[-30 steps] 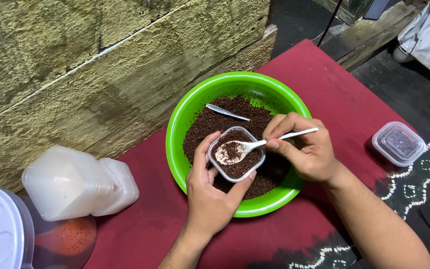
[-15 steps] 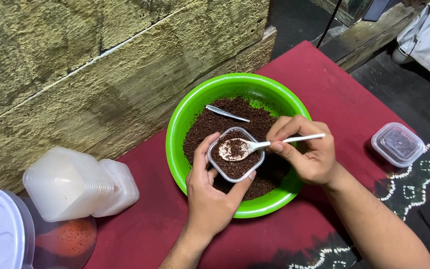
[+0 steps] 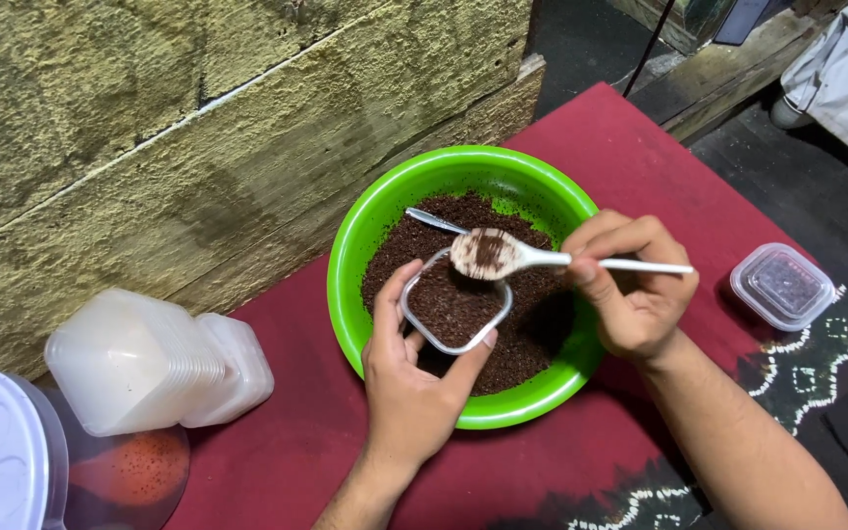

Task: Filling small plastic containers with a dark granular substance using a spoon and then closing them with lids.

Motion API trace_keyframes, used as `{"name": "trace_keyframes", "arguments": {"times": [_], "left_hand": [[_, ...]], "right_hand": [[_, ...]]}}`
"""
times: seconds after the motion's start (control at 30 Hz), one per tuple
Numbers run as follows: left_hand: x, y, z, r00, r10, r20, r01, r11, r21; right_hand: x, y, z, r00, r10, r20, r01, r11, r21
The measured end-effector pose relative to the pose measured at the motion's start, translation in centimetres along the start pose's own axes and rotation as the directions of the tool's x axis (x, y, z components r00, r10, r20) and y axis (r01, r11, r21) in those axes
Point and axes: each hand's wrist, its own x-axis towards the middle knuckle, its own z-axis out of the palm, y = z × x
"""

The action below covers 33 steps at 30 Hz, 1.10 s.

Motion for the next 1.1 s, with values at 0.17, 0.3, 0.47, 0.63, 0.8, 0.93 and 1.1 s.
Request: {"name": "trace_keyframes", "arguments": {"times": [0.17,0.3,0.47,0.63,0.8,0.93,1.1], "left_hand": [[0.5,0.0,-0.6,0.993,-0.071,-0.091,0.07,0.997,-0.009],[1.4,0.2,-1.7,0.985,-0.04,-0.17,0.047,0.998,0.034],[2.0,-0.6,-2.2,0.977,0.022,-0.212,-0.007,0.997,0.07],[1.8,-0.8,-1.9,0.975,0.069,-0.21,-0.044,0.992,0.122],[1.9,-0.9,-1.9,0.977,0.072,-0.2,-0.046,0.991,0.129],[1.9,-0.9,-1.9,0.978,0.087,-0.191,-0.059,0.987,0.146],[1.9,-0.7,-2.0,0.978,0.083,-0.191,-0.048,0.982,0.182]], "right_hand": [[1.6,-0.5,0.5,0.999,0.046,0.025,-0.043,0.992,-0.12],[2.8,-1.1,0.9,0.963,0.063,0.262,0.029,0.943,-0.332],[2.3,-0.2,0.8,0.858,0.054,0.511,0.173,0.906,-0.385],[1.5,0.7,0.7,0.799,0.041,0.599,0.282,0.855,-0.435],[1.1,1.1,0.9,0.651,0.124,0.749,0.379,0.802,-0.462],[1.1,1.2,0.7,0.603,0.14,0.785,0.381,0.815,-0.437],[1.4,0.9,0.4,0.539,0.24,0.808,0.267,0.861,-0.434]]}}
